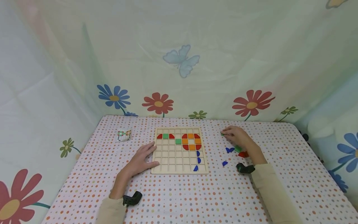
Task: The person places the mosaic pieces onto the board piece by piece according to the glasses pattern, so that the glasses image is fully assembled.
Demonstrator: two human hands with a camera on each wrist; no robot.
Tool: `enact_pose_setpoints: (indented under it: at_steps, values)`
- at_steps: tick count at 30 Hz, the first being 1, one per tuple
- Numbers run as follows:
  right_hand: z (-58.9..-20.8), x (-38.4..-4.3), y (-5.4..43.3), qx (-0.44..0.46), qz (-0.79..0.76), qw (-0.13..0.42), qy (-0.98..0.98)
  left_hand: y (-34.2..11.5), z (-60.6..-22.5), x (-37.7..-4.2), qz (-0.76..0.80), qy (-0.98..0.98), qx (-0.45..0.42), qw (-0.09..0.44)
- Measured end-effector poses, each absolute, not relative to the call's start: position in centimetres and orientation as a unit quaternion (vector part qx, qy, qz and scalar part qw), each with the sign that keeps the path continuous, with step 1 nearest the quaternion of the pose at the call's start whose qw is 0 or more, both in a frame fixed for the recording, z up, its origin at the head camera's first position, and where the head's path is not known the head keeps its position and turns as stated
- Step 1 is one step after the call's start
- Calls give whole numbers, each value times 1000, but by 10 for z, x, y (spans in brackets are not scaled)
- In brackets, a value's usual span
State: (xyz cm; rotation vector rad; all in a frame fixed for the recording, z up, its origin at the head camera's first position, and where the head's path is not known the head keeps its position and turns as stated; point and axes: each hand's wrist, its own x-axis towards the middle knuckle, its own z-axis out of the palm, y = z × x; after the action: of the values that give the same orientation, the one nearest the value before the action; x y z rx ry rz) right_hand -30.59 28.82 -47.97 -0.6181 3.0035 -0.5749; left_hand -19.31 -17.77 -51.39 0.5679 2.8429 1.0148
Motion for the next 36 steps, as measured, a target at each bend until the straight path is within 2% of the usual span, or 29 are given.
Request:
enact_pose_setpoints:
  at_steps: [5, 9, 13, 18, 27, 36]
  values:
    - [-480, -303, 286, -175, -194, 4, 965, -178, -514, -193, 326, 926, 184, 39]
    - [-480, -306, 280, -168, -238, -38, 956, -178, -513, -195, 322, 927, 188, 31]
    - [-473, -308, 259, -209, -284, -94, 931, -179, -514, -196, 316, 929, 189, 34]
    - [-452, -303, 208, -273, -303, -123, 905, -179, -515, -195, 314, 930, 185, 41]
    - [-431, -289, 118, -383, -243, -95, 886, -177, -515, -196, 317, 928, 192, 40]
    - [-444, -289, 56, -454, -211, -37, 865, -180, -516, -195, 325, 925, 190, 38]
